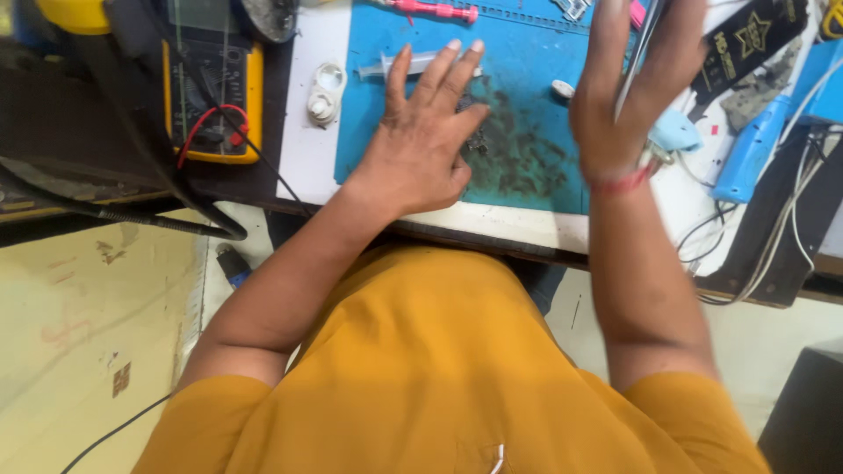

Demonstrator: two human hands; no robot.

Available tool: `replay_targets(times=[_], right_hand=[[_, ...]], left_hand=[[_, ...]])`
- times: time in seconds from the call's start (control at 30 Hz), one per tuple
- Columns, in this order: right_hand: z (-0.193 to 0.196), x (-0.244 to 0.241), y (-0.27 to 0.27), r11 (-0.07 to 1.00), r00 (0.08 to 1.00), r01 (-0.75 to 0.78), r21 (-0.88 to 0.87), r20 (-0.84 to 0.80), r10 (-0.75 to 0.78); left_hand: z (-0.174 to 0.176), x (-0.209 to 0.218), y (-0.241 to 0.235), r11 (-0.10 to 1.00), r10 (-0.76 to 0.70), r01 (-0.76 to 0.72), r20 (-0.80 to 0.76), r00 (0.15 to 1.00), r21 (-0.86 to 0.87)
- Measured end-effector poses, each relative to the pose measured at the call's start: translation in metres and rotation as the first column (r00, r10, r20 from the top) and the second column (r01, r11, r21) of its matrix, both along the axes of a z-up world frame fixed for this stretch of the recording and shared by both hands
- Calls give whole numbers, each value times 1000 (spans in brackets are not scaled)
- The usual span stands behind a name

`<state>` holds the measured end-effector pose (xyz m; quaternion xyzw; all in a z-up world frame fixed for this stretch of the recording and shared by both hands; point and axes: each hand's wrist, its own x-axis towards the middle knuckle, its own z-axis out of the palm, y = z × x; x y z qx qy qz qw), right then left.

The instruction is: The person uses a green-handled tool to scrape or clean a small circuit board on a blue mat. They then switch to a hot air gun, applying heat to the board while using tweezers to manipulate components. The person continues to alternate between heating and adjusting the board with tweezers throughout the clip.

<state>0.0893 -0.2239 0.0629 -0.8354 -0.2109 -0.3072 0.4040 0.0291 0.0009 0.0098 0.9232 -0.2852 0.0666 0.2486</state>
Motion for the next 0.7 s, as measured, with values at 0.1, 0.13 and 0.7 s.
replay_targets(times=[0.1, 0.13, 0.7], right_hand=[[-8, -57, 3, 974, 979, -38, 223, -186, 81], [-14, -74, 3, 956, 961, -16, 292, -260, 95], [-33, -113, 11, 999, 937, 38, 35, -347, -24]], left_hand=[[6, 3, 2, 999, 14, -14, 12, 1000, 45], [6, 2, 0, 999, 18, -19, 11, 1000, 46], [-5, -17, -7, 982, 188, -187, 20, 982, -35]])
